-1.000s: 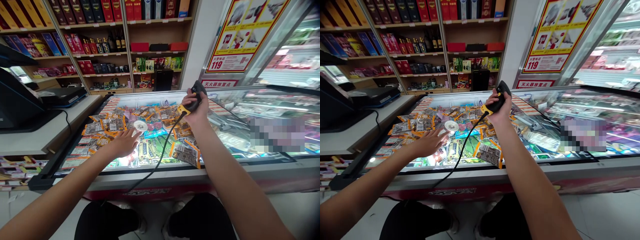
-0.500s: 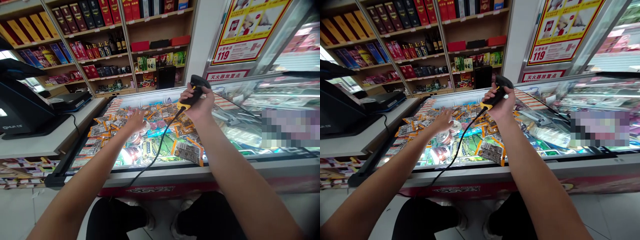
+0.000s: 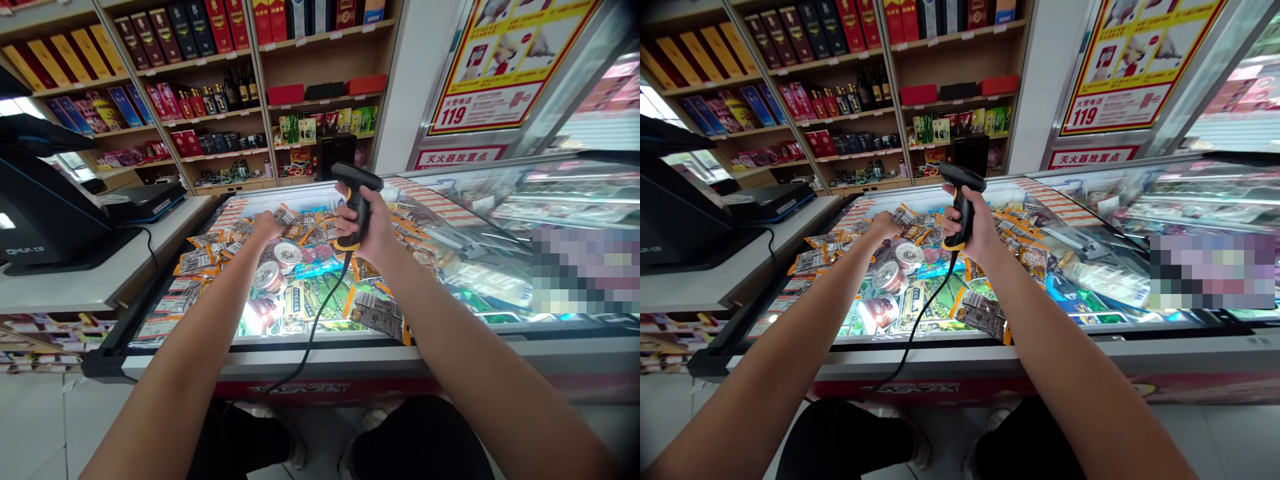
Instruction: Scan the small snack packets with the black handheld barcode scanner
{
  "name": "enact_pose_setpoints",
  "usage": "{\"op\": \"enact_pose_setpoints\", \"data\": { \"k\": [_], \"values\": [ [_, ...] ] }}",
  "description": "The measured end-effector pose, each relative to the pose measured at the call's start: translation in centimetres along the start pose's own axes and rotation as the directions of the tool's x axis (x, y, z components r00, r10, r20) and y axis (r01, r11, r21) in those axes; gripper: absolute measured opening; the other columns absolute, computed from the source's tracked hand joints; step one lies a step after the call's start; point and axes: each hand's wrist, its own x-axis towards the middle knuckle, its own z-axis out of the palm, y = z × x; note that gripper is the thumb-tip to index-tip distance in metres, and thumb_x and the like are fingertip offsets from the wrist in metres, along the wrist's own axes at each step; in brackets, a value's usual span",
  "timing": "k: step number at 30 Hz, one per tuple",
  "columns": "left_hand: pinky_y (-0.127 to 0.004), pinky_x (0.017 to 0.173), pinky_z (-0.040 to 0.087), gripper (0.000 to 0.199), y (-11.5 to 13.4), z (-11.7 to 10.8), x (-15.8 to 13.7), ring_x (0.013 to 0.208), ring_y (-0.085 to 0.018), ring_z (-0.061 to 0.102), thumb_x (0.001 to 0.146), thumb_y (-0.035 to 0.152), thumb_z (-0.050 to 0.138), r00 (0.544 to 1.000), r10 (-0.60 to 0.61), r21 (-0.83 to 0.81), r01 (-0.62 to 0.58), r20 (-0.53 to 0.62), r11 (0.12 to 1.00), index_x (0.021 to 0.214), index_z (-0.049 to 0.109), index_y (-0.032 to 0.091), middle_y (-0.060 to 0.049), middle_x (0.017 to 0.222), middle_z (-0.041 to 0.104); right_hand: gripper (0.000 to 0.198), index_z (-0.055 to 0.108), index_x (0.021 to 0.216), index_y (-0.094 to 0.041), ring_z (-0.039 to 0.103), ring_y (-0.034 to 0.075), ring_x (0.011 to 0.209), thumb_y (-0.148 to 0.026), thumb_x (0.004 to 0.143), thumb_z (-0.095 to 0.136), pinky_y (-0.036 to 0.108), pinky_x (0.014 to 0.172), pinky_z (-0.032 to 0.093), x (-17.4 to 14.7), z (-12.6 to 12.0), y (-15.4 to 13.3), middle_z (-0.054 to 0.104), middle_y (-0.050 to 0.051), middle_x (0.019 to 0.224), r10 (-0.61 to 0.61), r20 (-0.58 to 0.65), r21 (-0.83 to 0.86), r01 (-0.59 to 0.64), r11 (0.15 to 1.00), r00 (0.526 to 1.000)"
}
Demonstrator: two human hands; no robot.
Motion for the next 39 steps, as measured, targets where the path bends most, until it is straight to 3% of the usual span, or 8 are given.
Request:
{"op": "enact_pose_setpoints", "data": {
  "k": [4,9,14,27,29,31,34,39],
  "values": [
    [-0.031,0.081,0.058,0.027,-0.1,-1.4,-1.2,0.105,-0.025,0.074,0.087,0.027,0.070,0.998,0.018,-0.314,-0.037,-0.062,0.949,0.112,0.068,0.016,-0.015,0.117,0.076,0.033,0.059,0.096,-0.022,0.032,0.006,0.041,-0.045,0.081,0.077,0.021,0.040,0.026,0.0,0.3,0.9,0.039,-0.010,0.054,-0.008,-0.029,-0.164,0.003,0.987,1.000],
    [-0.023,0.069,0.058,0.035,-0.9,-2.8,-3.7,0.097,-0.018,0.073,0.088,0.040,0.069,0.981,-0.007,-0.753,-0.145,-0.195,0.641,0.118,0.066,0.022,-0.008,0.119,0.075,0.028,0.055,0.085,-0.020,0.033,0.006,0.041,-0.040,0.084,0.075,0.022,0.040,0.025,0.0,0.3,2.3,0.043,-0.008,0.056,0.056,0.000,-0.403,-0.051,0.914,0.998],
    [-0.030,0.067,0.062,0.036,-1.1,-2.8,-5.0,0.096,-0.023,0.074,0.091,0.046,0.066,0.962,0.037,-0.795,-0.246,-0.271,0.555,0.116,0.066,0.021,-0.009,0.114,0.074,0.028,0.053,0.080,-0.021,0.036,0.007,0.042,-0.040,0.090,0.071,0.023,0.041,0.027,-0.3,0.3,3.2,0.043,-0.007,0.056,0.226,0.078,-0.585,-0.139,0.799,0.971],
    [-0.034,0.074,0.067,0.030,-0.6,-2.2,-5.2,0.107,-0.023,0.069,0.088,0.038,0.070,0.956,0.072,-0.859,-0.287,-0.284,0.424,0.111,0.062,0.019,-0.009,0.118,0.071,0.029,0.050,0.078,-0.022,0.035,0.008,0.045,-0.038,0.091,0.070,0.026,0.044,0.027,-0.9,1.1,2.8,0.041,-0.006,0.058,0.287,0.048,-0.660,-0.185,0.728,0.957],
    [-0.035,0.077,0.066,0.030,-0.7,-2.6,-5.1,0.108,-0.023,0.070,0.091,0.039,0.066,0.952,0.074,-0.814,-0.294,-0.298,0.501,0.114,0.061,0.020,-0.009,0.121,0.071,0.029,0.051,0.079,-0.022,0.035,0.008,0.045,-0.039,0.090,0.071,0.025,0.044,0.027,-1.0,1.3,2.8,0.042,-0.005,0.058,0.286,0.039,-0.656,-0.191,0.730,0.957],
    [-0.037,0.085,0.063,0.031,-1.0,-3.6,-5.1,0.109,-0.025,0.070,0.092,0.038,0.064,0.931,0.111,-0.644,-0.323,-0.347,0.693,0.118,0.061,0.021,-0.010,0.121,0.072,0.029,0.052,0.080,-0.022,0.034,0.008,0.045,-0.040,0.088,0.073,0.024,0.043,0.027,-1.0,1.5,2.7,0.042,-0.006,0.059,0.268,0.018,-0.628,-0.198,0.753,0.963],
    [-0.047,0.097,0.055,0.046,-2.3,-5.9,-5.0,0.110,-0.033,0.070,0.084,0.036,0.073,0.907,0.193,-0.105,-0.248,-0.375,0.963,0.126,0.060,0.022,-0.014,0.116,0.074,0.030,0.054,0.086,-0.022,0.032,0.007,0.044,-0.043,0.084,0.075,0.022,0.042,0.025,-0.8,1.5,2.4,0.041,-0.007,0.058,0.185,-0.022,-0.512,-0.170,0.842,0.982],
    [-0.060,0.098,0.048,0.041,-5.3,-8.2,-4.6,0.120,-0.048,0.061,0.079,0.037,0.078,0.960,0.099,0.456,0.032,-0.261,0.889,0.113,0.068,0.017,-0.025,0.117,0.071,0.034,0.056,0.094,-0.021,0.025,0.006,0.043,-0.044,0.080,0.076,0.020,0.041,0.025,-0.1,0.5,1.3,0.035,-0.011,0.055,0.144,-0.102,-0.185,-0.161,0.969,0.984]
  ]
}}
